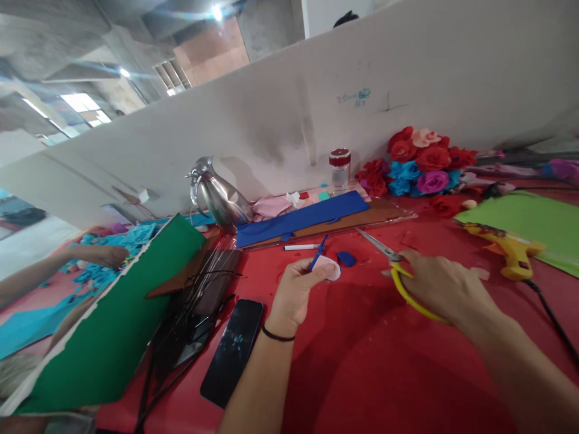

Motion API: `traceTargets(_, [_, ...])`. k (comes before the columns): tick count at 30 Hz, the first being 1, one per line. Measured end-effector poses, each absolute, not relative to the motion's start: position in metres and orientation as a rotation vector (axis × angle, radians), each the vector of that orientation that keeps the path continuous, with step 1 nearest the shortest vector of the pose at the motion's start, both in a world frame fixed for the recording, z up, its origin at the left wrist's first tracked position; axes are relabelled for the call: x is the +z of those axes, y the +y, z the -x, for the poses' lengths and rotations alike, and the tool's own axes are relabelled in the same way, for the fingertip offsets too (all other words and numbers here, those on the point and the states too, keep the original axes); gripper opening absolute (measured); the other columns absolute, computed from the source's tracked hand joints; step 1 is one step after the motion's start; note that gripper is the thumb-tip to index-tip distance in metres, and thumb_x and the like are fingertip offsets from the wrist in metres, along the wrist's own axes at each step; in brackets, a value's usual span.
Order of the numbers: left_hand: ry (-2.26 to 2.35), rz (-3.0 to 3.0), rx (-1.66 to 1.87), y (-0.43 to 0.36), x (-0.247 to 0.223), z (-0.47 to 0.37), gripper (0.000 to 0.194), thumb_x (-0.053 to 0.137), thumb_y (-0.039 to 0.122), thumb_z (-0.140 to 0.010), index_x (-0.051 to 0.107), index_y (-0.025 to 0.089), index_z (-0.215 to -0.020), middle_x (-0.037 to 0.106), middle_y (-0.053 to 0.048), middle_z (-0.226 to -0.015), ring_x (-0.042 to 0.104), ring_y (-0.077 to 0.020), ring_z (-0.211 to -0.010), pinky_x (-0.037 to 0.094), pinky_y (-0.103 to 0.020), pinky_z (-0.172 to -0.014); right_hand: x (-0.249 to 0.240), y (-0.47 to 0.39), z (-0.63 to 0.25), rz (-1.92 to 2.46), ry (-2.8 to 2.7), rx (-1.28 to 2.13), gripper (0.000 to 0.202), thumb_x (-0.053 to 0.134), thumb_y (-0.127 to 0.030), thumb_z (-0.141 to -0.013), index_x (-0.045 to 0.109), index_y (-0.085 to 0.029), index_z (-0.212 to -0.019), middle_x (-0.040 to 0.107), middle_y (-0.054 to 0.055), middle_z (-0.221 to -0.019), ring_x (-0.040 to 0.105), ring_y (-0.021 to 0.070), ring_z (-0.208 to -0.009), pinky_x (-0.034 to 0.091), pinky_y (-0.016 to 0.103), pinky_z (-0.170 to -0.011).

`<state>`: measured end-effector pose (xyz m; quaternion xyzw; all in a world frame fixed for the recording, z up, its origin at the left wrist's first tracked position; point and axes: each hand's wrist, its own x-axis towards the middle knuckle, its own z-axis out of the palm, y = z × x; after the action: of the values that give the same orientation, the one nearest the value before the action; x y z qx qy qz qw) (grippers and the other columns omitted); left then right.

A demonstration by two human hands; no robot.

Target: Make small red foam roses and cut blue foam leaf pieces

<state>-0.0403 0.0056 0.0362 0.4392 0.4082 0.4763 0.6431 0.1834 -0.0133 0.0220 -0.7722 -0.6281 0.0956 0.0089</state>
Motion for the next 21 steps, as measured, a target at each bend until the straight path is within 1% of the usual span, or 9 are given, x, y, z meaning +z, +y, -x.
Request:
traceTargets(2, [0.915, -1.013, 1.078, 0.0047, 0.0350, 0.0374, 0.017, 0.080, 0.029, -0.060, 0.071, 0.014, -0.061, 0.065, -0.002, -0.062, 0.055, -0.0123, -0.065, 0.044, -0.028, -0.072, 0.0228, -0.0110, -0.1913, 2.505, -1.948, 0.308, 0.034, 0.036, -0.037, -0.091, 0.059, -0.017, -0.106, 0.070, 0.021, -0.089, 0.069, 0.0372, -0.083, 0.045, 0.042, -0.063])
traceTargets(4, [0.895, -1.031, 1.065, 0.0035, 0.0347, 0.0353, 0.016, 0.079, 0.029, -0.062, 0.071, 0.015, -0.061, 0.066, -0.002, -0.064, 0.057, -0.0128, -0.067, 0.044, -0.028, -0.075, 0.0235, -0.0105, -0.1950, 2.540, -1.939, 0.349, 0.033, 0.035, -0.033, -0.090, 0.058, -0.016, -0.106, 0.070, 0.021, -0.092, 0.068, 0.0380, -0.087, 0.045, 0.045, -0.067])
traceTargets(6, [0.895, -1.039, 1.059, 0.0028, 0.0342, 0.0339, 0.016, 0.079, 0.029, -0.062, 0.071, 0.015, -0.062, 0.067, -0.002, -0.065, 0.057, -0.0129, -0.068, 0.045, -0.029, -0.077, 0.0233, -0.0107, -0.1956, 2.552, -1.931, 0.380, 0.032, 0.037, -0.033, -0.089, 0.059, -0.017, -0.106, 0.070, 0.020, -0.091, 0.067, 0.0388, -0.088, 0.045, 0.047, -0.068])
traceTargets(9, [0.934, -0.997, 1.096, 0.0031, 0.0322, 0.0328, 0.019, 0.083, 0.026, -0.056, 0.071, 0.015, -0.066, 0.066, 0.000, -0.065, 0.056, -0.0106, -0.063, 0.045, -0.027, -0.073, 0.0218, -0.0121, -0.1946, 2.511, -1.953, 0.372, 0.031, 0.039, -0.032, -0.088, 0.061, -0.017, -0.103, 0.070, 0.020, -0.088, 0.067, 0.0405, -0.085, 0.044, 0.049, -0.067])
traceTargets(12, [0.967, -0.959, 1.122, 0.0034, 0.0304, 0.0323, 0.023, 0.085, 0.024, -0.051, 0.071, 0.016, -0.068, 0.066, 0.001, -0.064, 0.055, -0.0098, -0.061, 0.046, -0.025, -0.069, 0.0221, -0.0141, -0.1942, 2.435, -1.993, 0.345, 0.031, 0.040, -0.032, -0.088, 0.063, -0.016, -0.101, 0.070, 0.022, -0.086, 0.067, 0.0417, -0.080, 0.043, 0.047, -0.062])
traceTargets(17, [0.976, -1.018, 1.068, 0.0013, 0.0326, 0.0330, 0.019, 0.083, 0.028, -0.055, 0.074, 0.015, -0.066, 0.068, -0.003, -0.066, 0.058, -0.0127, -0.064, 0.048, -0.029, -0.073, 0.0287, -0.0164, -0.1919, 2.444, -2.023, 0.332, 0.033, 0.037, -0.031, -0.090, 0.063, -0.016, -0.102, 0.070, 0.021, -0.088, 0.068, 0.0384, -0.081, 0.043, 0.041, -0.060])
traceTargets(21, [0.980, -1.091, 1.079, 0.0013, 0.0336, 0.0348, 0.017, 0.082, 0.030, -0.058, 0.075, 0.017, -0.067, 0.067, -0.002, -0.070, 0.057, -0.0128, -0.068, 0.046, -0.029, -0.076, 0.0288, -0.0156, -0.1916, 2.475, -2.034, 0.345, 0.033, 0.036, -0.030, -0.090, 0.062, -0.015, -0.103, 0.070, 0.020, -0.090, 0.069, 0.0368, -0.082, 0.044, 0.040, -0.061])
